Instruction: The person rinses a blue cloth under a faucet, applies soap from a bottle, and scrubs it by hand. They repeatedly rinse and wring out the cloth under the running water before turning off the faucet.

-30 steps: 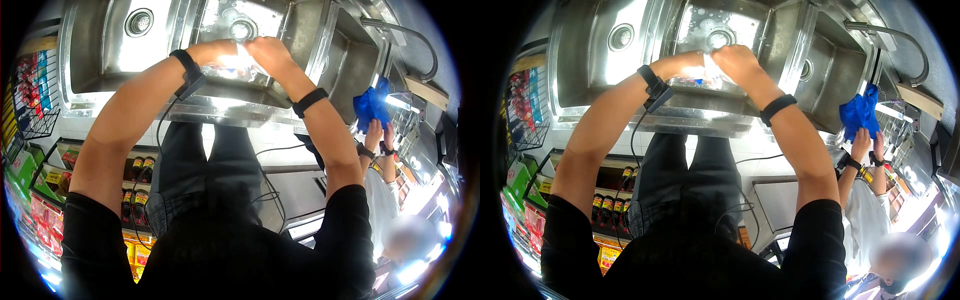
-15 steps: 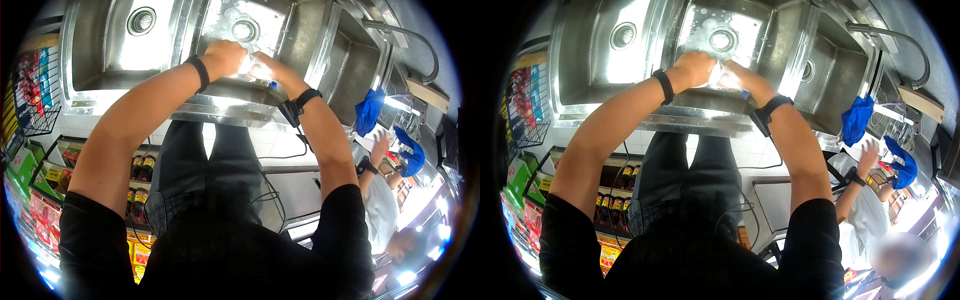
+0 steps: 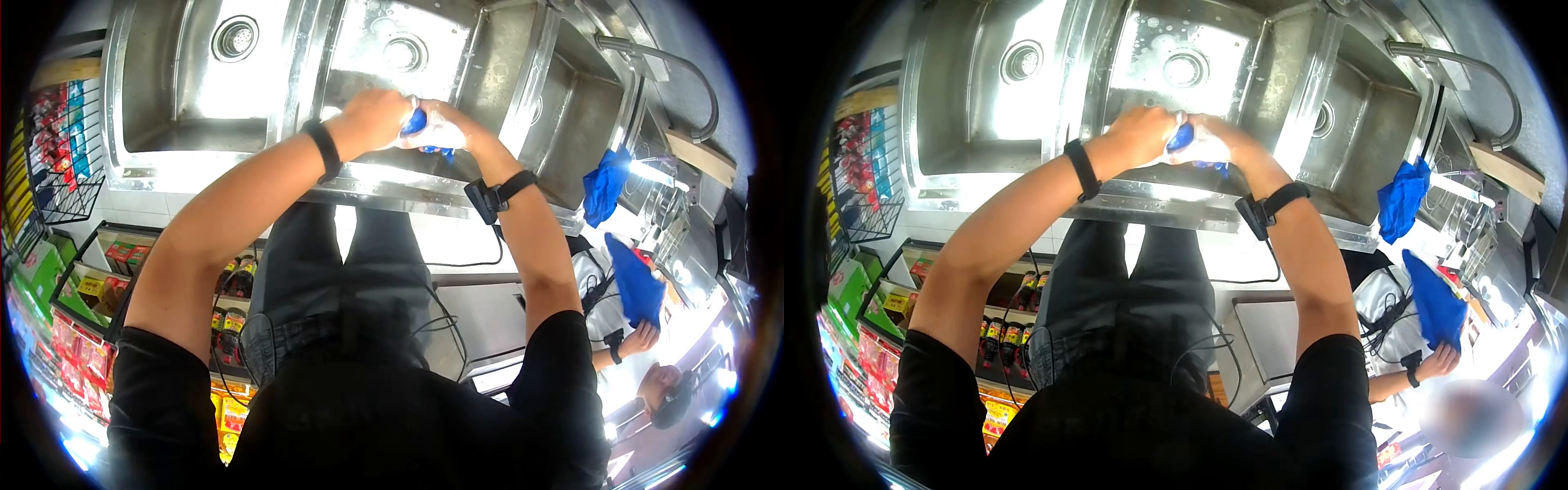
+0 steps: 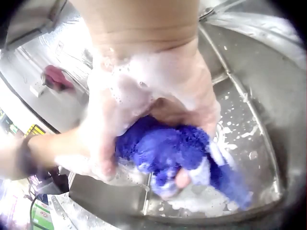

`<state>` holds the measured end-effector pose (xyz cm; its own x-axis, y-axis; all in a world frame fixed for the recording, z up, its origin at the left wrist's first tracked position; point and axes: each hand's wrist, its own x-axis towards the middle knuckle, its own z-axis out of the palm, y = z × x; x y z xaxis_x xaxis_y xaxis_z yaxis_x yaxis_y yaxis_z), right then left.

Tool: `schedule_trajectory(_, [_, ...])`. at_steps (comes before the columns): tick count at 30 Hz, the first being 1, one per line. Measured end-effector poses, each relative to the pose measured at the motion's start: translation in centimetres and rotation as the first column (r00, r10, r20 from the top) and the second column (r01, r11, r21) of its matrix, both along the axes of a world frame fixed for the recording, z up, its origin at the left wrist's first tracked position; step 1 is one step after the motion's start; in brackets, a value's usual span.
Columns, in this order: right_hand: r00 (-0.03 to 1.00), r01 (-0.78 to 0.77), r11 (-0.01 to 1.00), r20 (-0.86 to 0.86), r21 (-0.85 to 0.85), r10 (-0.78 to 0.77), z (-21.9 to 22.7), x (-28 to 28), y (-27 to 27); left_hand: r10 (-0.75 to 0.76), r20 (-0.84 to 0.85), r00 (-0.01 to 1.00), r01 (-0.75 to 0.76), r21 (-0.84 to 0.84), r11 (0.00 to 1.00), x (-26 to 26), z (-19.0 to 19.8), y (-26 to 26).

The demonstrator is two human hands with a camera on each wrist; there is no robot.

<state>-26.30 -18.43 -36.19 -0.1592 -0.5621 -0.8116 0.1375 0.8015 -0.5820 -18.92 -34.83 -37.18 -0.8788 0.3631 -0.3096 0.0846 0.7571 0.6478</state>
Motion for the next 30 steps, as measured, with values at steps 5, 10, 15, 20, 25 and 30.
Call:
schedule_trajectory(5, [0.739,-0.28,0.96,-0.634,0.02,0.228,-4.5,0.0,2.2,-0.053,0.296,0.954,0.005,0.16,0.987,-0.3,-1.8,-0.3])
schedule_trajectory(10, [0.376,-0.432,0.871,-0.83,0.236,0.411,1.5,-2.3,-0.6,-0.13,0.775,0.618,-0.476,0.501,0.723,-3.9,0.1,-4.6])
schedule_trajectory(15, [-0.074,-0.54,0.831,-0.991,0.132,0.109,3.3,-5.8,-2.3,-0.306,0.798,0.519,-0.646,0.6,0.471,-5.7,0.8,-6.4])
schedule_trajectory(20, [-0.286,-0.633,0.73,-0.954,0.256,0.087,5.6,-8.5,-3.6,-0.452,0.753,0.479,-0.676,0.644,0.357,-8.6,3.3,-8.3])
schedule_trajectory(25, [-0.25,-0.715,0.668,-0.968,0.207,0.032,7.0,-10.3,-5.5,-0.127,0.726,0.676,-0.437,0.534,0.724,-9.3,7.7,-8.5])
schedule_trajectory(30, [0.078,-0.652,0.727,-0.934,0.217,0.348,8.1,-9.8,-6.4,-0.151,0.555,0.818,-0.207,0.529,0.823,-10.5,5.5,-8.3])
